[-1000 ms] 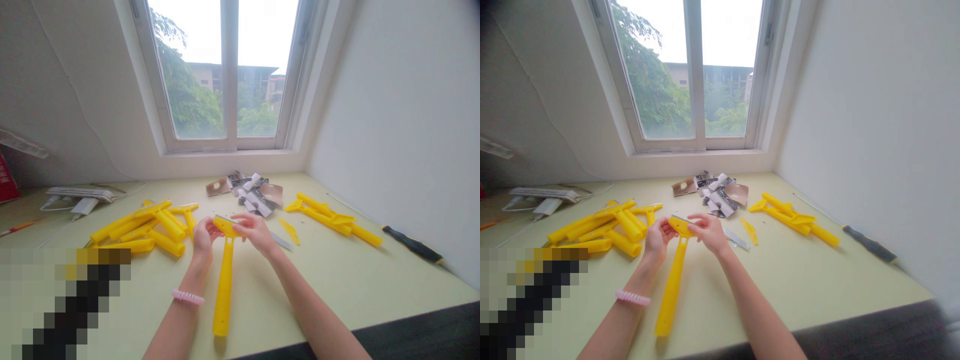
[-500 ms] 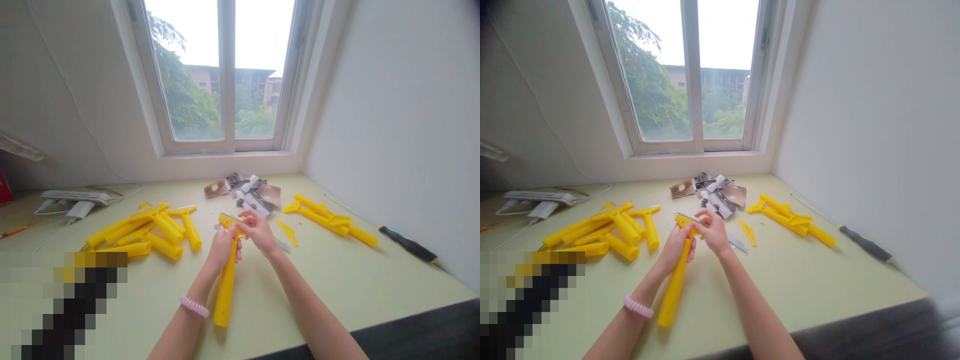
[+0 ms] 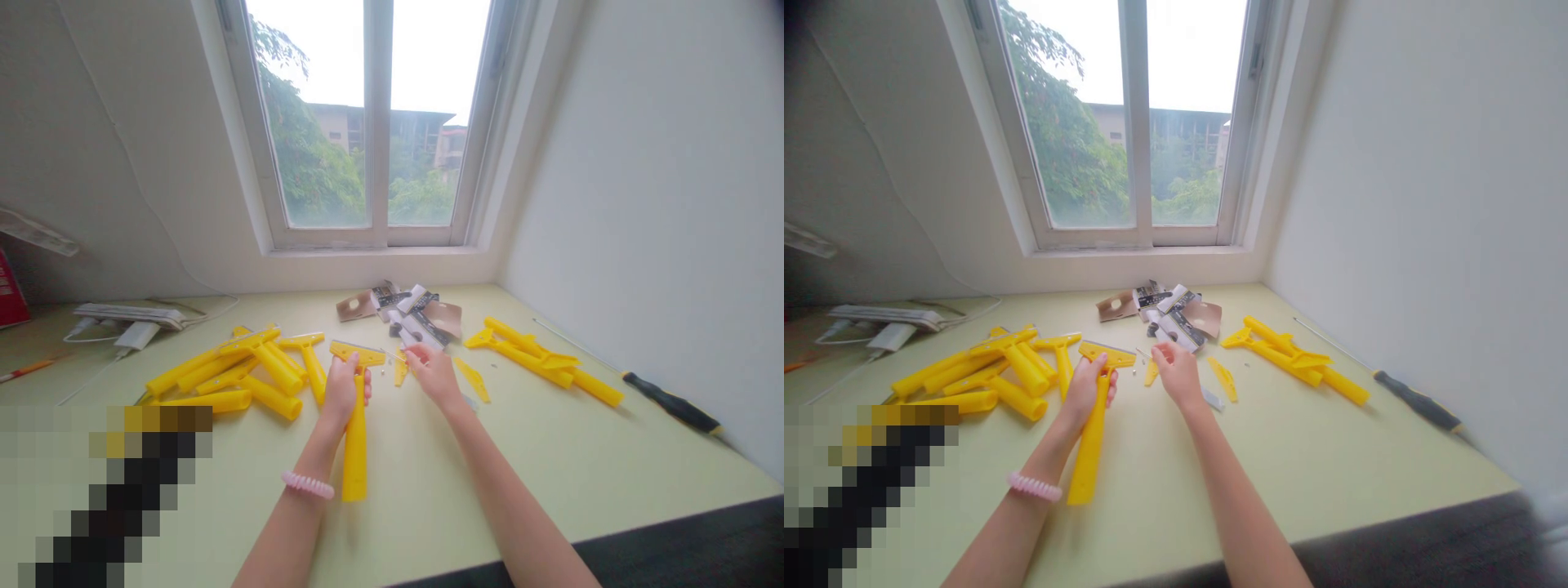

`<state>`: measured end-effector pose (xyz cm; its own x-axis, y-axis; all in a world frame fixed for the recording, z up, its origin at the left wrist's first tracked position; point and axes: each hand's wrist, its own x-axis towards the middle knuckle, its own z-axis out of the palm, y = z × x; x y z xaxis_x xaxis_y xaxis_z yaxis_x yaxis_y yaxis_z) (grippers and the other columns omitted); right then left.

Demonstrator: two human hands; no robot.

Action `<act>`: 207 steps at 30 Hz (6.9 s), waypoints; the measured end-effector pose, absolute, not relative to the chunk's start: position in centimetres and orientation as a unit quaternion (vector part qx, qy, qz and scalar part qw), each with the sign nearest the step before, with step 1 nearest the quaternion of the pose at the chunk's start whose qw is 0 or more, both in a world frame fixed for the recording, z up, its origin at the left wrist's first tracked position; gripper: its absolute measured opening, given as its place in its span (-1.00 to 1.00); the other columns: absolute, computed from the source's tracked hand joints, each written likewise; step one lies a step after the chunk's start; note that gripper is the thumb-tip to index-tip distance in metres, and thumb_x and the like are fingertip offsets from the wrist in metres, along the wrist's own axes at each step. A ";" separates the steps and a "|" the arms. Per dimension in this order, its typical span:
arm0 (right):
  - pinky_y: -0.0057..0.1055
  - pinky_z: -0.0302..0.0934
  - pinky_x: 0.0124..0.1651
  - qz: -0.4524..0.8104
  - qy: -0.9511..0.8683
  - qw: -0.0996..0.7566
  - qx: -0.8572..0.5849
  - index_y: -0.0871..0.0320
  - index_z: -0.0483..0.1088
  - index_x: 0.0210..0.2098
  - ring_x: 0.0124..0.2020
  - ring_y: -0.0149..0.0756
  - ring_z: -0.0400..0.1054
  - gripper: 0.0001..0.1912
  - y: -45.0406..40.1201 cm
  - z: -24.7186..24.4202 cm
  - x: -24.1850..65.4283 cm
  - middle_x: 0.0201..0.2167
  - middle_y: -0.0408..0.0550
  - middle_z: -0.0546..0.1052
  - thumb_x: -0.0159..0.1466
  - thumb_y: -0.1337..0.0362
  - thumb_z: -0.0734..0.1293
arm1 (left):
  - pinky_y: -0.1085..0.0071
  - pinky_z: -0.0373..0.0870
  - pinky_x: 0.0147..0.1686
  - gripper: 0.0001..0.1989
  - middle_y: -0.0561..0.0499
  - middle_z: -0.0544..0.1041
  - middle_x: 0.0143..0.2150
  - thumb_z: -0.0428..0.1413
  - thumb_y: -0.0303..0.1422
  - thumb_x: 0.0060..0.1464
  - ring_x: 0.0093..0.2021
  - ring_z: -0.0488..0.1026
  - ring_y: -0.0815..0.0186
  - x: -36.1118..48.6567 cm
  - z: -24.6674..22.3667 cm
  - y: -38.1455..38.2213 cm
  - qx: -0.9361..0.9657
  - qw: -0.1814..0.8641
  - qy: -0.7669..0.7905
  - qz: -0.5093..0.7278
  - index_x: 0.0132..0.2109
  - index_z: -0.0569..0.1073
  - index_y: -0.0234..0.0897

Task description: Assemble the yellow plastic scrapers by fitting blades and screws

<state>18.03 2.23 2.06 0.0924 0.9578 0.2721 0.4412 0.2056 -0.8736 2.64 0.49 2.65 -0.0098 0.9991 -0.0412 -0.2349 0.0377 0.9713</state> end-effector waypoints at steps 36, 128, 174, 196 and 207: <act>-0.41 0.16 -0.33 0.340 -0.635 0.489 -0.493 0.16 0.48 -0.52 -0.42 -0.35 0.28 -0.90 1.6 3.0 16.5 -0.48 -0.11 0.44 -0.06 0.29 0.35 | 0.60 0.08 -0.82 -0.70 0.16 0.28 -0.64 -0.11 -0.18 0.04 -0.76 0.18 0.48 4.7 0.8 -0.7 0.533 0.623 0.401 0.408 -0.13 0.14 -0.26; -0.42 0.15 -0.28 0.416 -0.624 0.460 -0.474 0.18 0.46 -0.45 -0.33 -0.32 0.31 -0.80 2.9 3.1 18.0 -0.39 -0.08 0.48 -0.02 0.18 0.33 | 0.57 0.08 -0.82 -0.83 0.18 0.28 -0.66 -0.09 -0.25 -0.01 -0.78 0.16 0.48 3.3 1.6 0.7 0.456 0.570 0.470 0.497 -0.30 0.11 -0.23; -0.52 0.12 -0.54 0.427 -0.652 0.458 -0.427 0.19 0.35 -0.52 -0.59 -0.48 0.21 -0.91 2.2 2.6 16.6 -0.59 -0.19 0.36 0.00 0.29 0.31 | 0.59 0.07 -0.85 -0.80 0.20 0.30 -0.66 -0.08 -0.22 0.01 -0.79 0.16 0.49 3.1 1.2 0.8 0.474 0.587 0.426 0.498 -0.28 0.13 -0.23; -0.48 0.21 -0.45 0.596 -0.448 0.491 -0.450 0.19 0.31 -0.34 -0.58 -0.37 0.40 -0.66 2.6 2.9 17.8 -0.64 -0.20 0.45 -0.15 0.40 0.37 | 0.31 0.38 -0.43 -0.51 -0.17 0.43 -0.23 0.02 -0.10 -0.06 -0.42 0.44 0.28 2.7 2.2 0.7 0.510 0.424 0.564 0.491 -0.05 0.19 -0.34; -0.50 0.23 -0.54 0.573 -0.432 0.517 -0.467 0.20 0.28 -0.42 -0.61 -0.35 0.40 -0.71 3.1 2.8 18.1 -0.65 -0.19 0.45 -0.17 0.41 0.37 | 0.11 0.23 -0.09 -0.48 -0.10 0.12 0.19 -0.02 -0.34 0.01 0.02 0.23 0.08 3.1 1.8 -1.7 0.813 -0.003 0.506 0.289 0.16 0.16 0.01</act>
